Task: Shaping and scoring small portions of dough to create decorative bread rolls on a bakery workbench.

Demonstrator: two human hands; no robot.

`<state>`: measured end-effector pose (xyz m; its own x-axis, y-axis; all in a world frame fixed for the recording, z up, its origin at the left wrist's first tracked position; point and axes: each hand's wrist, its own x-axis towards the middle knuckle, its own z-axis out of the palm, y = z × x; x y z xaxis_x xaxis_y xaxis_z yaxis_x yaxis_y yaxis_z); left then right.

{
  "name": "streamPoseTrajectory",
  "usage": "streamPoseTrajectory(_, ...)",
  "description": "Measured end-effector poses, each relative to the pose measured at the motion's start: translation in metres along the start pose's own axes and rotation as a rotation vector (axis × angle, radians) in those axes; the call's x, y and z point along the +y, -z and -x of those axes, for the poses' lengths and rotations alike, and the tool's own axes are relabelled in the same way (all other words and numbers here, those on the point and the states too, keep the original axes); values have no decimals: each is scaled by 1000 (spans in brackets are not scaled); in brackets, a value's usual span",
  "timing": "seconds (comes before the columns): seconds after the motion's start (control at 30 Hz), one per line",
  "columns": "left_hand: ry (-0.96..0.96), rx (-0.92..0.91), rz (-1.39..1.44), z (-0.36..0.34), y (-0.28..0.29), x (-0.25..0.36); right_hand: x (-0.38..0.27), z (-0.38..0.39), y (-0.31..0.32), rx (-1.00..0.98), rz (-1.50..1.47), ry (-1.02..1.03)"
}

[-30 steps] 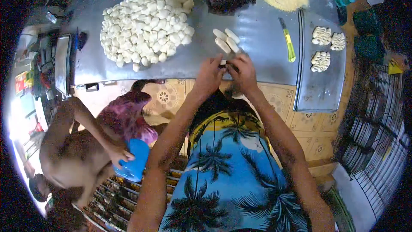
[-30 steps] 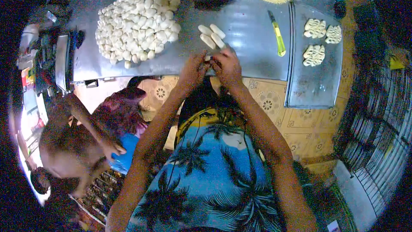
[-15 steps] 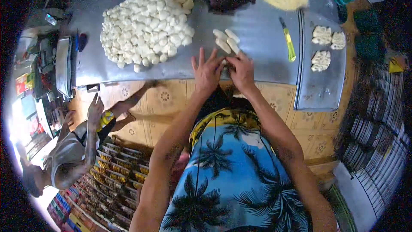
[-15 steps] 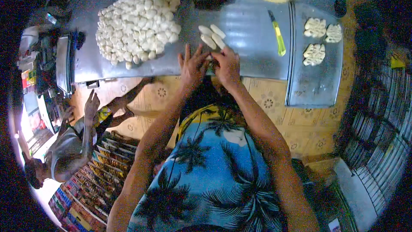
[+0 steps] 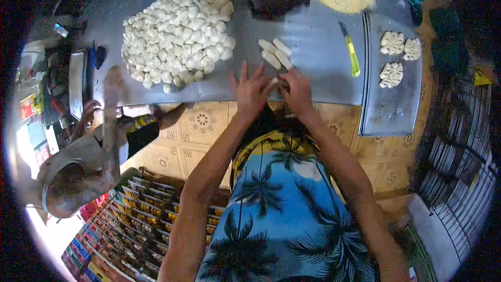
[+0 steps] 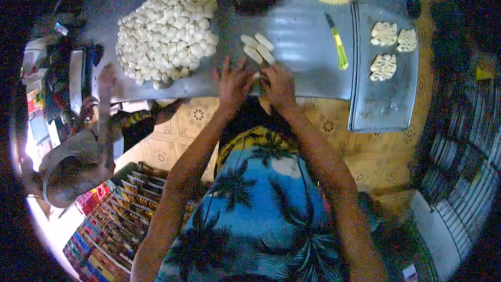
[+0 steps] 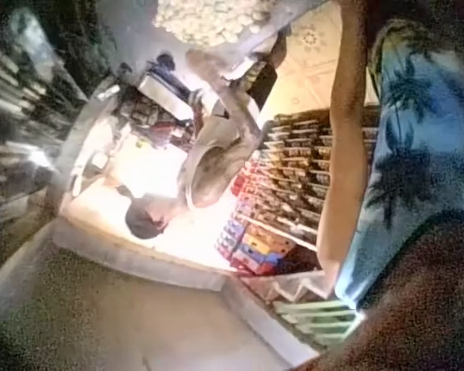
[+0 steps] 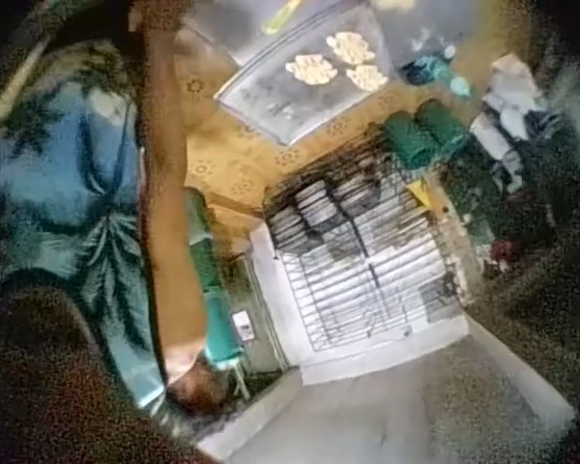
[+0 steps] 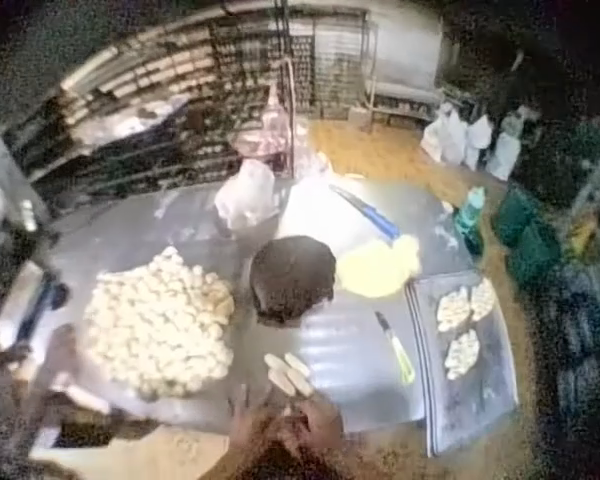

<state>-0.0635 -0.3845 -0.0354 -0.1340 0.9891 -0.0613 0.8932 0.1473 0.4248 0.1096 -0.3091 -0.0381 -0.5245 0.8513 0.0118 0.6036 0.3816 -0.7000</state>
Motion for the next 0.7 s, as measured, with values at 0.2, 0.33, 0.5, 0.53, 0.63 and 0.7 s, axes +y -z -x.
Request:
streamPoseTrajectory(0.2,-72,109,-48,1,-6,-1,-1,5,7,23,-15,131)
streamPoseTrajectory(0.33,-73,108,-53,1,-6,-4,4,7,5,17,54,68)
streamPoseTrajectory(0.5,-128,57,-63,1,-3,-8,8,10,3,99,19,115)
streamPoseTrajectory(0.53,-94,-67,-31,0,-2,-8,8,12,4,87,-39,128)
streamPoseTrajectory(0.63,-133,20,-53,-1,1,-9,3,19,8,60,-58,79)
streamPoseTrajectory(0.7,-145,44,-5,0,3,-9,-1,22,11,45,-41,52)
